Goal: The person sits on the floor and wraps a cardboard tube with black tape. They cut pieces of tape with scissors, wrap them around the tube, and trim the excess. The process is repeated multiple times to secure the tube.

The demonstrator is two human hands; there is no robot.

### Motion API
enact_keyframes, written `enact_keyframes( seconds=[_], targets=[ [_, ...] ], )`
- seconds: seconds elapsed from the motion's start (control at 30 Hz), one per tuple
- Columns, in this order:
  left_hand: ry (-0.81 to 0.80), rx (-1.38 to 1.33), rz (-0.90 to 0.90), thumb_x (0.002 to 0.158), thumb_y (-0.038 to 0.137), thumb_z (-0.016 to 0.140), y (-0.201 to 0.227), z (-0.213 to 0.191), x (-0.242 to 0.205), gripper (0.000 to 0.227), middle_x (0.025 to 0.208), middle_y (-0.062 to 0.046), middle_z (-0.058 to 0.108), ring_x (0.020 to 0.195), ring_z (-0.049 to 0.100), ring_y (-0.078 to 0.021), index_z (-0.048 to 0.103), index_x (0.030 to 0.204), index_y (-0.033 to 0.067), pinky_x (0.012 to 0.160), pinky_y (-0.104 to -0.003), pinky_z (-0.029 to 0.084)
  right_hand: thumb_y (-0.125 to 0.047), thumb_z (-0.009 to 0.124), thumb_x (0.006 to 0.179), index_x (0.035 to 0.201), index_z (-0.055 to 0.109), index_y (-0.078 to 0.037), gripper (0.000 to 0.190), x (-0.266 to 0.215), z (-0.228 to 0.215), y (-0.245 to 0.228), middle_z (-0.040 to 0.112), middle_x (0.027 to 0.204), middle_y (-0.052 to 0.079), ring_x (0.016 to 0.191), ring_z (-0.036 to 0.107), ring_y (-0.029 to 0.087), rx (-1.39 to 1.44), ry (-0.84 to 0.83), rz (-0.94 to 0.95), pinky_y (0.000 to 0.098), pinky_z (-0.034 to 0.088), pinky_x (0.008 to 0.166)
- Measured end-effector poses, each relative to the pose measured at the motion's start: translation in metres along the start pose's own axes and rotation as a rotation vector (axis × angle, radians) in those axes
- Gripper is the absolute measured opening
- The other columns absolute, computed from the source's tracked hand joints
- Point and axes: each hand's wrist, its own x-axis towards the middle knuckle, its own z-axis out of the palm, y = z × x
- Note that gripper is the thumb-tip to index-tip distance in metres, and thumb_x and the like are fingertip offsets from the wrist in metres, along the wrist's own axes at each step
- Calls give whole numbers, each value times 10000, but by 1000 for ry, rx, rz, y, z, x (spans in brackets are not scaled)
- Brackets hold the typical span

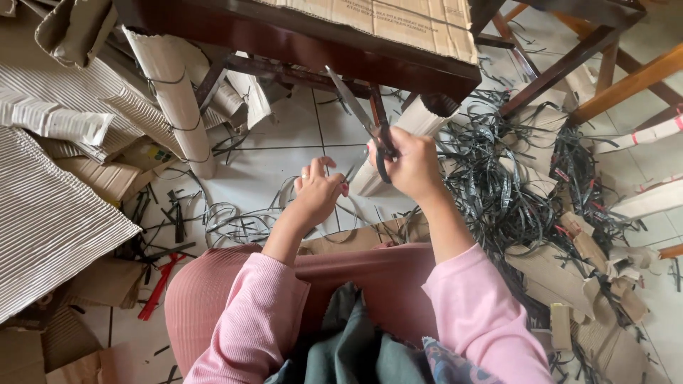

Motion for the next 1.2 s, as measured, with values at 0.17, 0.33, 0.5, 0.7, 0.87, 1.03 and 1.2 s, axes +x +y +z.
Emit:
enact_keyframes(
  seconds=[0.17,0.33,0.5,0.7,0.87,1.03,1.2],
  targets=[
    [-76,-312,91,1095,257,432,-16,9,5,250,1234,-129,577,1134,642,-387,628,1048,110,956,-508,498,-27,770,835,803,693,-99,110,39,-14,-28,607,530,44,488,640,249,-82,132,-71,312,511,515],
    [-143,-474,18,1095,217,409,-17,13,9,222,960,-208,726,936,706,-457,585,1094,82,834,-529,536,-68,764,847,826,704,-144,99,60,-18,-31,606,539,10,506,654,234,-159,202,-127,313,529,534],
    [-143,-630,31,1027,96,380,-21,5,8,190,928,-55,814,918,774,-198,551,954,54,795,-314,551,-25,735,983,897,639,-48,131,68,-22,-22,666,712,14,574,585,117,-63,120,-180,274,482,530],
    [-149,-752,-35,1026,70,409,-12,2,5,224,846,-74,789,742,684,-149,589,896,38,708,-287,578,-30,704,1006,970,643,-30,70,80,-21,-25,690,774,48,637,667,163,-13,174,-223,290,553,594],
    [-33,-1205,-209,1092,176,413,-18,22,19,223,1068,-235,742,957,774,-306,538,1039,-2,799,-369,635,-134,820,946,1004,689,-22,182,52,-7,-20,718,771,107,633,708,216,48,157,-88,292,596,576],
    [194,-1464,-252,1114,202,403,-36,44,31,301,1197,-310,689,1025,731,-407,492,1227,-62,865,-517,623,-80,767,873,846,686,-79,86,-50,21,-25,707,688,76,646,689,179,569,-76,423,287,589,646],
    [421,-1789,-316,1116,209,383,-53,65,50,234,1313,-248,661,1111,704,-394,489,1170,8,928,-597,574,-822,273,928,902,655,-107,811,-185,95,12,633,692,56,467,537,111,914,-609,761,240,448,497]
  ],
)
